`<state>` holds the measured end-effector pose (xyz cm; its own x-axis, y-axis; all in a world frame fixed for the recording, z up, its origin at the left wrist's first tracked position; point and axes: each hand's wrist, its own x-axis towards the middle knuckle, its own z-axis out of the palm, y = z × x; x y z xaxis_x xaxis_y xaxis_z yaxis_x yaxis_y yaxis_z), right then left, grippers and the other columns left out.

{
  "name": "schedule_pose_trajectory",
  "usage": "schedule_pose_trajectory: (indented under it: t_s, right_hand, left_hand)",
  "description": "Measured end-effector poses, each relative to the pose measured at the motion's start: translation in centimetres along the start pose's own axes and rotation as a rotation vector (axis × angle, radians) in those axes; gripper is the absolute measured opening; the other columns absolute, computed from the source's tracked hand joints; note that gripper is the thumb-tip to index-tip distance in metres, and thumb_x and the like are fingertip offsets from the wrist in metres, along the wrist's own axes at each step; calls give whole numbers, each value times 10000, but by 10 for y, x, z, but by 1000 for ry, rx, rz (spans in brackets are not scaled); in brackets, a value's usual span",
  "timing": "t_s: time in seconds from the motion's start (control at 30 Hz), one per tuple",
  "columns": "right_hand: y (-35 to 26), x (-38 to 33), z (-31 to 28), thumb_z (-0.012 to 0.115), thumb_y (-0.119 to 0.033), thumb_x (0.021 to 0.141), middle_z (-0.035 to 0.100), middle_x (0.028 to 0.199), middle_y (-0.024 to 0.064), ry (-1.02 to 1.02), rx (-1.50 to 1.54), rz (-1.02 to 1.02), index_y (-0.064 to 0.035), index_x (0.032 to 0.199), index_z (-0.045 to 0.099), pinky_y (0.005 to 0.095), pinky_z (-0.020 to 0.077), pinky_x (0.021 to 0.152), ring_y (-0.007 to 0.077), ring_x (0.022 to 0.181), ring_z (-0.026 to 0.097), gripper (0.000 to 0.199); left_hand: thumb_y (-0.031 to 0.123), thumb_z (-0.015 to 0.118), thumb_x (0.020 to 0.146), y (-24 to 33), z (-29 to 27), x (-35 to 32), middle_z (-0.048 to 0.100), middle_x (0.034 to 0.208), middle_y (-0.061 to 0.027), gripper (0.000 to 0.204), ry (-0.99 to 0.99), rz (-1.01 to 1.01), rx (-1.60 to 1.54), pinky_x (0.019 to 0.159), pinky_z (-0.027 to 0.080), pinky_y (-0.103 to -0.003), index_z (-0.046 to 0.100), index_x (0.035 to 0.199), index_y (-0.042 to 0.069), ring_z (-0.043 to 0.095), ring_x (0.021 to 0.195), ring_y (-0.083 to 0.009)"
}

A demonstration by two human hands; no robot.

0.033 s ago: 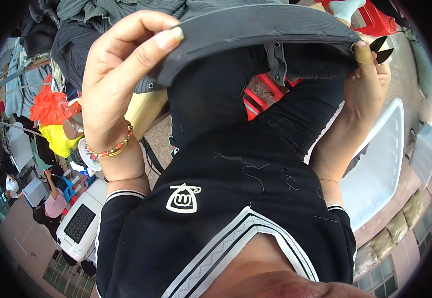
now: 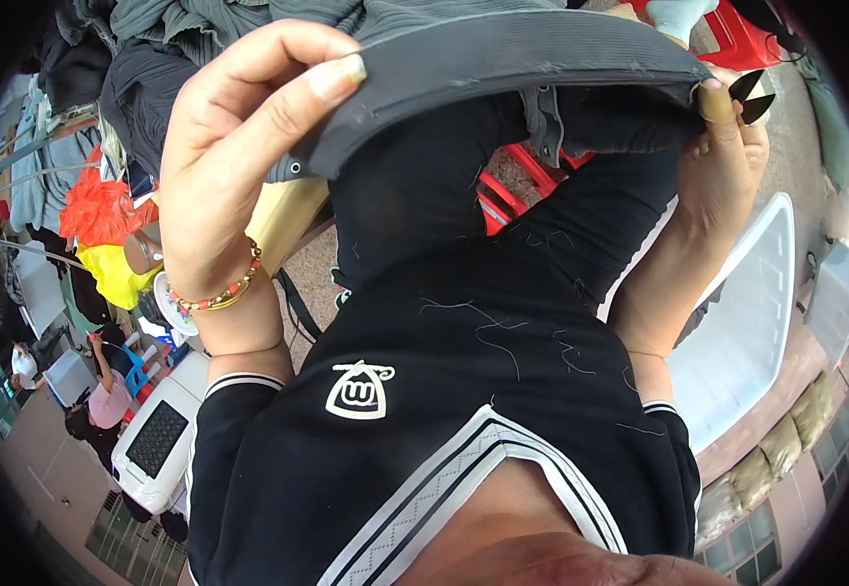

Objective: Using thread snips to remove fasteners or hooks from strips of grey fabric in a manufacturing environment.

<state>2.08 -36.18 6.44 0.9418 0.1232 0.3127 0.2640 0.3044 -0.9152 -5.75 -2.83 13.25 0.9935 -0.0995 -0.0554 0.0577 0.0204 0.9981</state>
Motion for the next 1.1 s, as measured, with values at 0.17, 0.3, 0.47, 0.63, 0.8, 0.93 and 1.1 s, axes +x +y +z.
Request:
schedule_pose_trajectory:
  t_s: [0.17, 0.3, 0.47, 0.63, 0.8, 0.93, 1.1]
  right_hand:
    - [9, 1, 2, 697, -159, 953, 604, 777, -77, 128, -210, 100, -53, 1088, 716, 161, 290, 517, -6, 575, 418, 173]
    - [40, 4, -37, 687, -136, 958, 611, 799, -71, 191, -183, 159, -45, 1150, 713, 151, 281, 521, -21, 590, 419, 214]
    - [58, 7, -41, 680, -96, 957, 665, 895, -31, 123, -247, 174, -21, 1170, 704, 153, 337, 573, -11, 654, 478, 228]
    - [58, 1, -8, 639, -36, 970, 652, 1258, 133, -78, -281, 99, 47, 1309, 593, 294, 435, 1049, 172, 1171, 600, 352]
    - [38, -16, 29, 630, -17, 965, 627, 1302, 152, -157, -376, 17, 63, 1331, 561, 285, 442, 1024, 177, 1189, 592, 380]
    - [6, -22, 74, 737, 5, 843, 621, 1017, 53, -352, -642, -125, 14, 1226, 683, 220, 432, 799, 118, 882, 558, 387]
    - [8, -19, 88, 806, -18, 761, 603, 955, 62, -466, -664, -258, -4, 1210, 711, 230, 434, 707, 132, 815, 559, 459]
  left_hand:
    - [83, 626, 976, 0, 4, 1, 679, 1024, -23, 178, 5, -2, 133, 869, 445, -206, 666, 1115, -21, 608, 940, -69]
    - [104, 625, 981, -10, -15, 0, 680, 1091, -35, 209, 33, -108, 251, 941, 429, -226, 669, 1159, 5, 601, 1020, -84]
    - [81, 674, 959, -25, -23, 0, 704, 1026, -18, 185, 68, 7, 223, 841, 487, -213, 688, 1127, 5, 636, 924, -67]
    - [-45, 715, 856, -31, -5, -11, 682, 1059, -103, 202, 255, 386, 601, 911, 491, -297, 703, 1057, -29, 638, 1002, -173]
    - [1, 829, 737, -31, 15, -13, 666, 991, -89, 303, 172, 544, 966, 802, 504, -267, 772, 1034, 21, 648, 910, -175]
    - [6, 827, 737, -45, 22, -8, 668, 937, -61, 273, 275, 597, 910, 738, 490, -267, 784, 1003, 50, 630, 847, -171]
    - [-4, 836, 702, -53, 18, -8, 676, 895, -46, 282, 316, 704, 925, 671, 493, -264, 785, 969, 69, 629, 792, -177]
